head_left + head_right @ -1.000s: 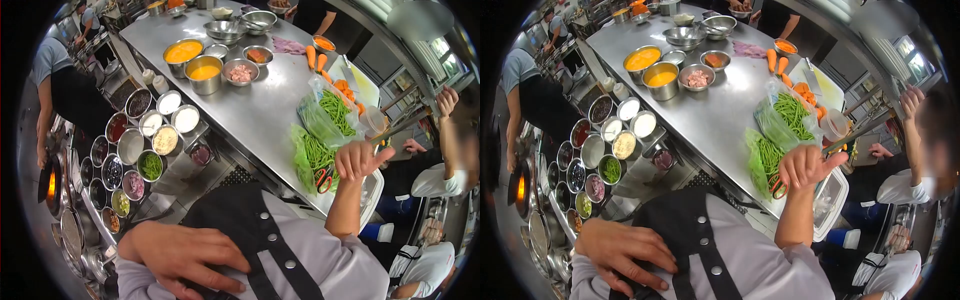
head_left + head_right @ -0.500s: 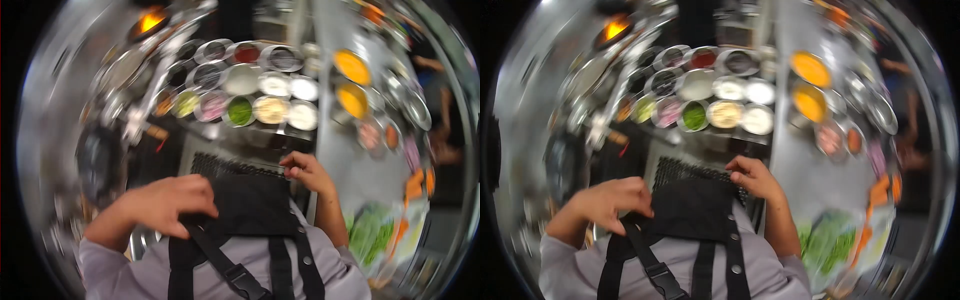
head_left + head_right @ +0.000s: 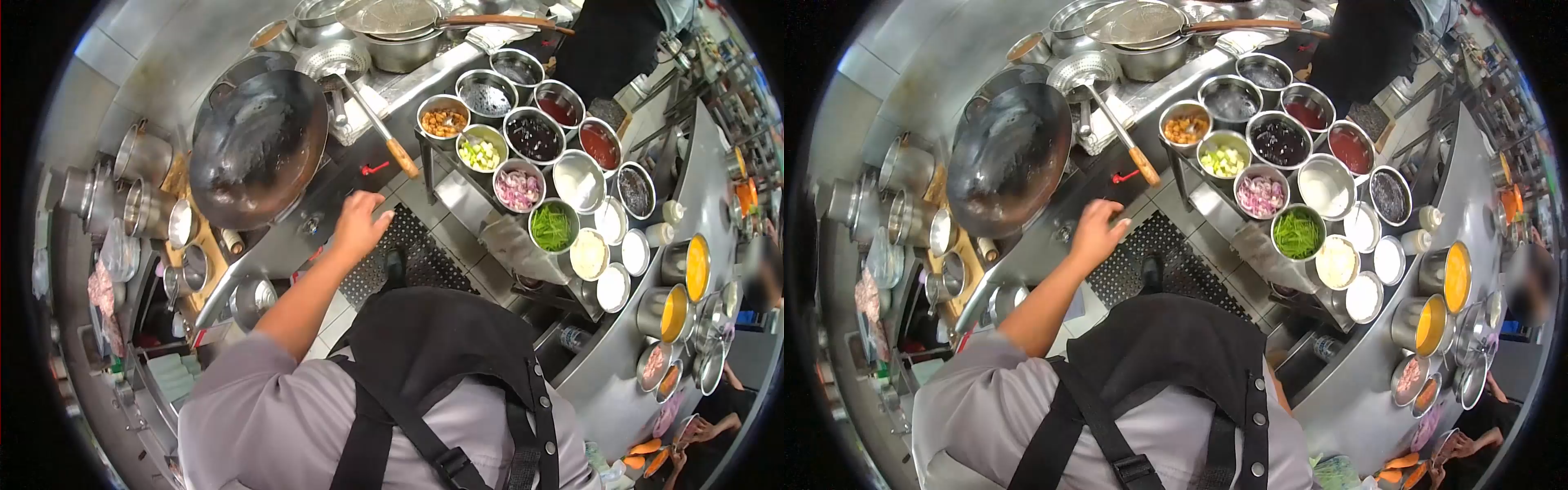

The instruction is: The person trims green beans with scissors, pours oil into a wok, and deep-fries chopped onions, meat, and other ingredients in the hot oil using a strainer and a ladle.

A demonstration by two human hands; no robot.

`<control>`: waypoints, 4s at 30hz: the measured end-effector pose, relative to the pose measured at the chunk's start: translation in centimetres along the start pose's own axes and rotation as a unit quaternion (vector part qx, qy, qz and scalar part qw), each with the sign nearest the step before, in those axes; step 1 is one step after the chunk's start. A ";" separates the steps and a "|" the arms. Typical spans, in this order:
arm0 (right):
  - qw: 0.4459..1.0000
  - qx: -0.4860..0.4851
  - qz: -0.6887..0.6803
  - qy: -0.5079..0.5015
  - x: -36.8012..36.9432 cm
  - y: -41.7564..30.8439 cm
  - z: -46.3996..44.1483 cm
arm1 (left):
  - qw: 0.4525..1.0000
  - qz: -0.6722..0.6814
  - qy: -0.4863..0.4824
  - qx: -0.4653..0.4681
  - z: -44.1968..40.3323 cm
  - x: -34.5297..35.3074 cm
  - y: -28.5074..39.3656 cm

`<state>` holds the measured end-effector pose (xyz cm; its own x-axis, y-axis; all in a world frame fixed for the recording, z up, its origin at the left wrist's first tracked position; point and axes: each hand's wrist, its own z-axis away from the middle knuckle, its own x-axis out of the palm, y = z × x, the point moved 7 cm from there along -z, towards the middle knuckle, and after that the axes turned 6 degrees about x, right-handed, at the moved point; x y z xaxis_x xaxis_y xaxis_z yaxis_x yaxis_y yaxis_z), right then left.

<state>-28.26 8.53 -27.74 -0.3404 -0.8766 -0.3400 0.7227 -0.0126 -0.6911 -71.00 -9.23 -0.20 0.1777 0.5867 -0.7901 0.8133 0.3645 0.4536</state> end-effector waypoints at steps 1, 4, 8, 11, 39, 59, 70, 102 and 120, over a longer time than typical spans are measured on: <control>0.999 0.022 0.025 0.006 0.2 1.3 -0.7 | 0.996 -0.067 0.043 0.048 -1.9 -5.4 3.5; 0.994 0.069 0.085 0.014 1.3 3.2 -2.6 | 0.979 -0.188 0.073 -0.031 -0.9 -11.8 -0.9; 0.985 0.097 0.143 0.022 2.2 3.9 -4.7 | 0.986 -0.149 -0.029 -0.076 3.0 -11.0 -11.2; 0.979 0.077 0.189 0.017 3.6 4.9 -8.1 | 0.993 -0.116 -0.037 -0.004 0.7 -12.6 -11.6; 0.745 -0.429 0.481 -0.173 26.9 -40.9 -45.0 | 0.933 -0.279 0.157 -0.164 -7.9 -24.9 -33.0; 0.903 -0.309 0.002 -0.298 19.6 -67.2 -9.0 | 0.880 0.015 0.360 -0.309 8.3 -29.1 -28.0; 0.804 -0.509 -0.144 -0.271 24.7 -86.1 -4.0 | 0.976 0.006 0.208 0.057 -6.3 -29.5 -24.8; 0.701 -0.596 0.376 0.104 38.8 -107.5 -31.0 | 0.954 -0.133 0.238 -0.127 -8.5 -25.4 -36.8; 0.665 -0.594 0.445 0.078 39.1 -104.3 -32.9 | 0.948 -0.119 0.260 -0.136 -8.2 -25.2 -36.6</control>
<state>-136.75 -8.62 10.12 -0.2218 -0.2197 -0.9500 -0.2746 0.9489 -0.1554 -109.80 -31.46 6.47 -0.3482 0.7165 -0.6045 0.6106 0.6626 0.4337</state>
